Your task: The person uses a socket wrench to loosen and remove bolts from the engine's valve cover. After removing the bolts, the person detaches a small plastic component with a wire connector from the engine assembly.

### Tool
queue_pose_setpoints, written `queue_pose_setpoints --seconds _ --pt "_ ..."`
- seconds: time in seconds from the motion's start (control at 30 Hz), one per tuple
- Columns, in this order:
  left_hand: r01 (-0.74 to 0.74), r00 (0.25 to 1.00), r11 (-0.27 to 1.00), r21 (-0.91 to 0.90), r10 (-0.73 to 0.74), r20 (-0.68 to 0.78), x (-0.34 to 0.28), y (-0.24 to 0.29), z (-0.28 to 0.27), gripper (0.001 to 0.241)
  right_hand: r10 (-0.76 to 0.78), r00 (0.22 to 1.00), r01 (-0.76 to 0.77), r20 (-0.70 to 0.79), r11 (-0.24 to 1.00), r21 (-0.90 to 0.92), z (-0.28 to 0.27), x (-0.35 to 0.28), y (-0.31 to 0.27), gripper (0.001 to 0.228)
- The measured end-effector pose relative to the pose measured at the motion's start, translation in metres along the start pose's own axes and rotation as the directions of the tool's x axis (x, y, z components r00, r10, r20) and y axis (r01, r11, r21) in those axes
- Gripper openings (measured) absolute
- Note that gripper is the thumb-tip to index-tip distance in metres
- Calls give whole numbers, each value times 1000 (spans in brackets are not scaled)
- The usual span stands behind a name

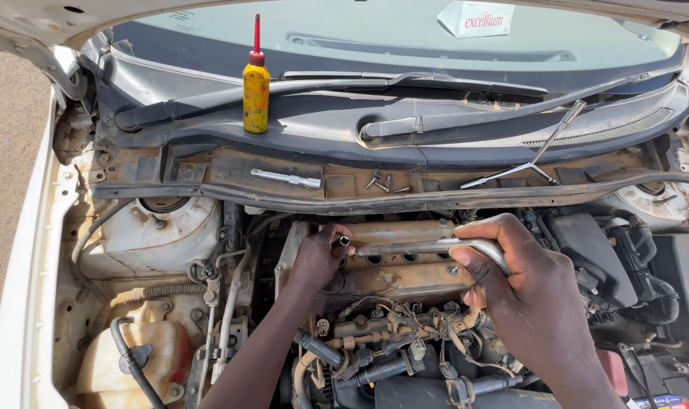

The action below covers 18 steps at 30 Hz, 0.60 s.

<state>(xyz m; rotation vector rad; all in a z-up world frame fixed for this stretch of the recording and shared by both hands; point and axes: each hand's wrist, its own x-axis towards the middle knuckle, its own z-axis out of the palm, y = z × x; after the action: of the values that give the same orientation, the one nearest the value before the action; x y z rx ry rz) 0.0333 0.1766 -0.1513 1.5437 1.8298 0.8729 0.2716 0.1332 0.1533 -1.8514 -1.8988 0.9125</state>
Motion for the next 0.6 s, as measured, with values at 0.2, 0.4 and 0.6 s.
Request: queue_pose_setpoints --seconds 0.2,0.4,0.6 --pt "114 993 993 -33 -115 -14 4 4 -6 23 -86 996 87 12 996 -11 13 13 0 24" --pt "265 939 952 155 -292 183 -3 20 -16 21 -193 980 194 38 981 -12 23 17 -5 31" --pt "-121 929 632 765 -201 312 33 -46 49 43 -200 979 202 39 978 -59 27 18 -17 29"
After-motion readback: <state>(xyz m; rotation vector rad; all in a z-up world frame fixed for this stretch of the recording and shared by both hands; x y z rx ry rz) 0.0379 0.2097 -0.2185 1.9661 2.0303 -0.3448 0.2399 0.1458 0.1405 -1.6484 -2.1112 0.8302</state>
